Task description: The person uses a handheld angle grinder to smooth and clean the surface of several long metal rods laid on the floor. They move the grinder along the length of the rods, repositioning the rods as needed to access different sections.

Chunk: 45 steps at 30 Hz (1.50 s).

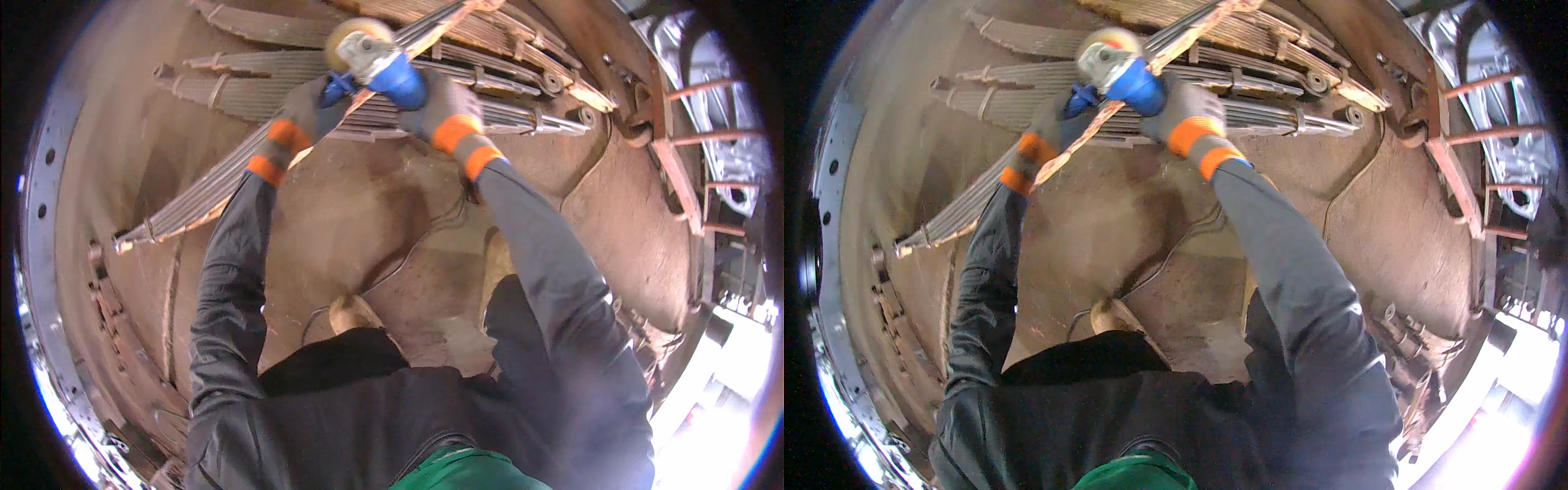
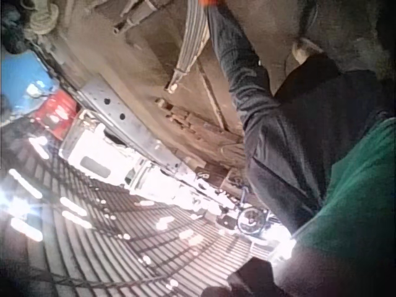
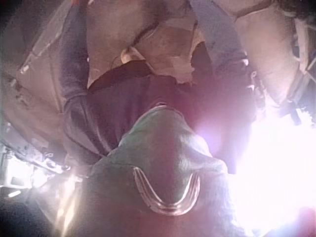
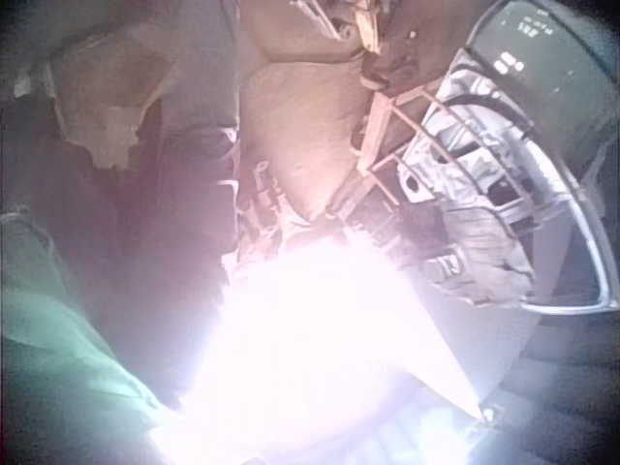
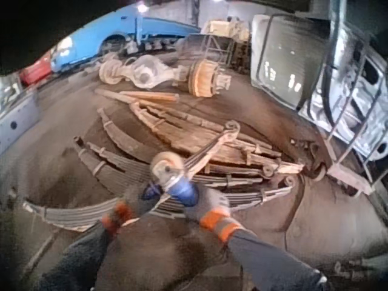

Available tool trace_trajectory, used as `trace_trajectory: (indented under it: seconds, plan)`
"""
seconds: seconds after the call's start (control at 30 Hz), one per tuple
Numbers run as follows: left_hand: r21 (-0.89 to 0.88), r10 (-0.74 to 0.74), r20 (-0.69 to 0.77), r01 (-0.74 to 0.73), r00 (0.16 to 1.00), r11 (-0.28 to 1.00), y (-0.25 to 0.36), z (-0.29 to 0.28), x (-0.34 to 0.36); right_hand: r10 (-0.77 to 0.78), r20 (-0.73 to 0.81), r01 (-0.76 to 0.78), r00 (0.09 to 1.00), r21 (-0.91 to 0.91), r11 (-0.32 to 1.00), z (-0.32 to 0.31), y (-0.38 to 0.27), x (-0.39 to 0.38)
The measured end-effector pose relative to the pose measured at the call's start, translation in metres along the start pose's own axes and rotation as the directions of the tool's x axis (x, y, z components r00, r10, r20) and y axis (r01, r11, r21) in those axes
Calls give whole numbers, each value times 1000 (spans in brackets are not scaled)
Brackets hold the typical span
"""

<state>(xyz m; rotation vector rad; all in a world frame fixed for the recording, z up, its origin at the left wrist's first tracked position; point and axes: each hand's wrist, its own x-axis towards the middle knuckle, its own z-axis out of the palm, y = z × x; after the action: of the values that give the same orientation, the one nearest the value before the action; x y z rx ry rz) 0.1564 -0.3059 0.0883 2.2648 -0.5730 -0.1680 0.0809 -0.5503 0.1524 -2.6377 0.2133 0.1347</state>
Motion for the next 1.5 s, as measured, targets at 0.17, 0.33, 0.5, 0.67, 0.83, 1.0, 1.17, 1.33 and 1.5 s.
trace_trajectory:
  seconds: [0.17, 0.33, 0.5, 0.67, 0.83, 1.0, 1.17, 1.33, 1.5]
  plan:
    - [277, -195, 225, 129, 955, 952, 12, -29, 18, 59, 57, -67, 997, 154, 986, 23, -5, 7]
    - [439, -57, 74, 19, 996, 898, 8, -24, -7, -1, 60, -8, 998, 146, 989, 35, 5, 5]
    - [417, -230, 129, 157, 965, 895, 3, -33, -4, 14, 94, -39, 995, 270, 962, 58, 0, 3]
    - [431, -236, 98, 172, 967, 886, 0, -31, -18, -25, 163, -33, 986, 343, 939, 62, 2, 11]
    - [477, -171, 19, 141, 985, 867, 20, -24, -16, -118, 185, 5, 976, 517, 856, 79, 33, 28]
    - [670, -287, 132, 128, 949, 732, 90, -36, 20, -27, 111, -51, 993, 646, 762, 107, 44, 36]
    - [840, -322, 144, 56, 936, 539, 162, -37, 28, -37, 176, -124, 984, 813, 569, 109, 25, 17]
    - [864, -306, 182, -3, 934, 504, 181, 0, 28, -28, 139, -92, 990, 781, 618, 136, 60, 13]
    - [831, -409, 192, 74, 892, 551, 149, 25, 12, -14, 115, -75, 993, 727, 682, 109, 88, -23]
